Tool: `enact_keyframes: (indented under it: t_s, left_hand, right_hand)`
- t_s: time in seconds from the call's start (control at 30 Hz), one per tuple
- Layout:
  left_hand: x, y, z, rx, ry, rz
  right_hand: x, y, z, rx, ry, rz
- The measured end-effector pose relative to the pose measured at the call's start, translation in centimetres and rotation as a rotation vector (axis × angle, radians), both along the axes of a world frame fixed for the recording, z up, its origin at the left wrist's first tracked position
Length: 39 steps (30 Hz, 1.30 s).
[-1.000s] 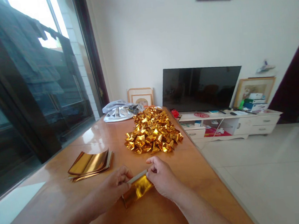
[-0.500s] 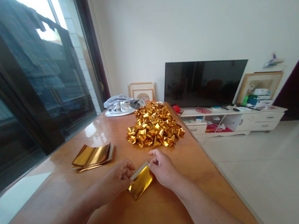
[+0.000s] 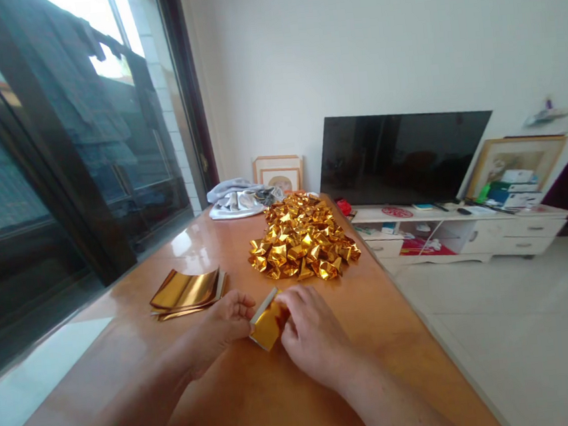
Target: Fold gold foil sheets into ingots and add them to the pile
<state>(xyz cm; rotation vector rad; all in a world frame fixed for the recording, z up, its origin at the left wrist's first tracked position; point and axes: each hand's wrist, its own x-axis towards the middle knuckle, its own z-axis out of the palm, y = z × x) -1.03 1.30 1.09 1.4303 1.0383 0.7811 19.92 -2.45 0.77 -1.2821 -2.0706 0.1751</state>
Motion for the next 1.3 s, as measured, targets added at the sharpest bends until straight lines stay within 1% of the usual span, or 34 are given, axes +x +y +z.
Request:
enact_keyframes:
  t_s: [0.07,0.17,0.33,0.47,0.6,0.7,0.8,0.87,0.93,1.0,1.13,1.3]
  left_hand:
    - [-0.2,0.2,0.1,-0.013,-0.04,0.046]
    - [-0.3,0.2,0.1,-0.024,-0.046,0.072]
    - [0.2,-0.1,-0.1,-0.033,-0.008,0.043]
    - [0.4,-0.3,-0.2,0.004,0.028,0.021]
    - [0.6,-0.4,-0.6,0.043,0.065,-0.008]
    - [0.7,-0.3,-1.2,0.128,0.175,-0.015]
    - [0.4,-0.3,-1.6,0.279,0.317,-0.036]
    - [0.0,-0.3,-1.6,0.403,0.397,-0.057]
    - [-0.5,-0.3,-1.3,0.491,0.47,-0.074]
    - [-1.0,-0.5,-0.7,0.512,0.53,-0.093]
    - [-1.3,-0.6,0.0,0.504,0.568,-0.192]
    - [-1.3,-0.4,-0.6,0.531,0.59,-0.231]
  right_hand:
    - [-0.5,-0.7,0.6,0.01,-0.083,0.07]
    - [-1.3,-1.0,0.7,0.015,-0.174,0.103]
    - [-2.3,-1.0,0.3,0.04,-0.25,0.127]
    - [-2.6,-0.9,-0.1,0.036,-0.287,0.139]
    - [-2.5,-0.7,-0.6,0.01,-0.333,0.155]
    - [-2.5,-0.6,-1.0,-0.014,-0.351,0.179]
    - [-2.5,-0.6,-1.2,-0.045,-0.349,0.194]
    - [-2.5,-0.6,-1.3,-0.06,-0.34,0.197]
    - [-2.5,-0.6,-1.3,-0.07,-0.332,0.197]
    - [-2.4,-0.7,-1.3,-0.076,-0.327,0.202]
    - [-2.2,-0.9,-1.2,-0.09,-0.302,0.222]
    - [-1.9,-1.1,-1.0,-0.142,-0.227,0.216]
